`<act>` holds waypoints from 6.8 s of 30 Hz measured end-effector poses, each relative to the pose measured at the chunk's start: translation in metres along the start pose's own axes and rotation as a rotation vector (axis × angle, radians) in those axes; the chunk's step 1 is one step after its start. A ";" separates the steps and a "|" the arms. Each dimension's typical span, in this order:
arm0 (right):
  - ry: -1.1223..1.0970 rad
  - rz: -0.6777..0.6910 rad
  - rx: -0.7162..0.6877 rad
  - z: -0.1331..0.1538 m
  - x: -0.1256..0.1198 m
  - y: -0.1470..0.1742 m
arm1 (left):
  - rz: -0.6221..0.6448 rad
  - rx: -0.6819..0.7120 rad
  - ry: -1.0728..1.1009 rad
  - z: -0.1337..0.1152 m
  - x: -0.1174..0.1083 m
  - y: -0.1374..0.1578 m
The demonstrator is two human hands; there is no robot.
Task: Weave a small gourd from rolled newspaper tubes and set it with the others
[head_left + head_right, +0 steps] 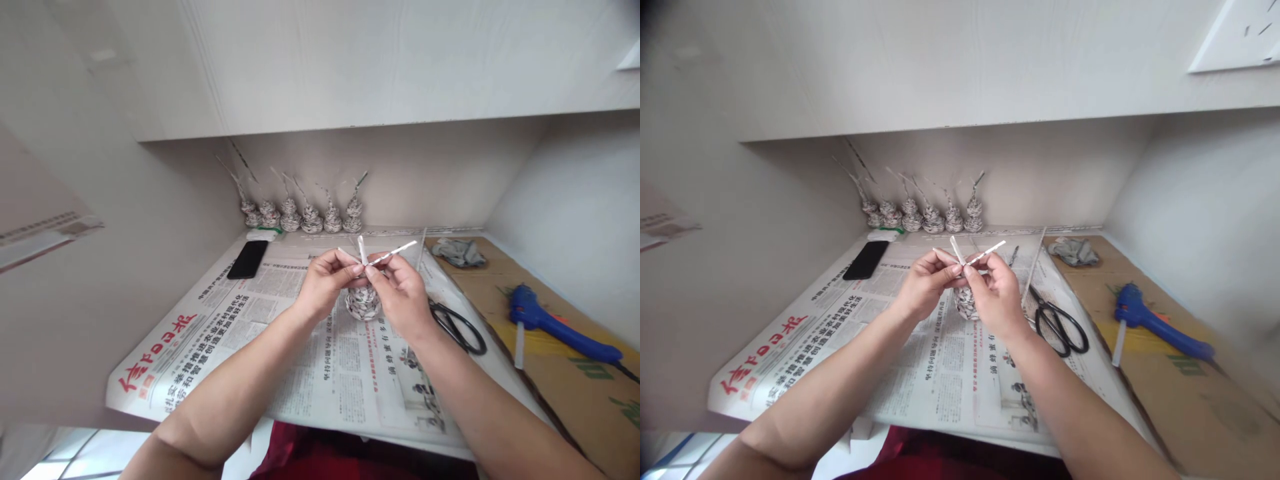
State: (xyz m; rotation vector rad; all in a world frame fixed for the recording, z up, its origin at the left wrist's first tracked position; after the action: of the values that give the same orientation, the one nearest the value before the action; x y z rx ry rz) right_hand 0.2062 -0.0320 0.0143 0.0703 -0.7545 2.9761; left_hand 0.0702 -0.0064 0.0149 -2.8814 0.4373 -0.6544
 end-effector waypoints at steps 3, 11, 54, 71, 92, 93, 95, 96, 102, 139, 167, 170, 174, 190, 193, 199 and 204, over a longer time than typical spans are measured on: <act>0.004 0.053 -0.059 0.001 -0.002 0.000 | 0.029 -0.084 0.053 -0.001 -0.001 -0.001; -0.022 0.037 0.004 -0.001 -0.004 -0.003 | -0.056 -0.099 0.174 0.006 0.002 -0.002; 0.057 -0.066 -0.094 0.018 -0.005 0.004 | -0.061 0.125 -0.004 0.005 0.012 0.011; -0.458 -0.015 0.296 0.013 0.003 -0.002 | 0.049 0.029 0.053 0.005 0.012 0.010; -0.568 0.184 0.402 0.012 0.004 0.000 | 0.239 -0.070 0.113 -0.007 0.006 0.010; -0.561 0.174 0.410 0.011 0.003 -0.001 | 0.227 -0.075 0.120 -0.006 0.006 0.009; -0.535 0.128 0.413 0.008 0.002 -0.002 | 0.190 -0.086 0.126 -0.004 0.006 0.008; -0.517 0.095 0.410 0.006 0.002 -0.002 | 0.167 -0.088 0.125 -0.003 0.005 0.007; -0.368 -0.029 0.293 0.001 0.000 -0.001 | 0.077 -0.051 0.115 -0.001 0.005 0.004; -0.141 -0.120 0.109 0.001 0.007 0.009 | -0.067 0.152 0.057 -0.009 0.013 0.012; -0.382 -0.096 0.196 0.001 0.008 0.003 | -0.142 0.053 0.142 0.007 0.011 0.010; -0.372 -0.144 0.161 -0.002 0.008 0.003 | -0.149 0.110 0.099 0.007 0.016 0.016; -0.303 -0.178 0.118 -0.005 0.005 0.003 | -0.121 0.115 0.120 0.007 0.019 0.020; 0.388 -0.058 -0.360 0.023 0.000 0.009 | -0.170 0.075 0.201 0.005 0.013 0.011; 0.622 -0.087 -0.558 0.031 -0.005 0.008 | -0.132 0.064 0.161 0.005 0.011 0.010; 0.777 -0.100 -0.684 0.036 -0.011 0.006 | -0.066 0.066 0.057 0.006 0.009 0.009; 0.699 -0.096 -0.635 0.033 -0.009 0.007 | -0.033 0.083 0.028 0.005 0.010 0.010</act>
State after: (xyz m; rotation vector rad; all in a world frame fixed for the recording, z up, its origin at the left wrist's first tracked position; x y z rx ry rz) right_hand 0.2151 -0.0547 0.0398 -0.8681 -1.4290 2.2566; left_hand 0.0784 -0.0185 0.0128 -2.8102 0.3579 -0.7011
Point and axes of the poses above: each hand's wrist, its own y-axis away from the middle knuckle, its own x-axis out of the palm, z = x × y, the point moved 2 cm from there along -y, towards the middle knuckle
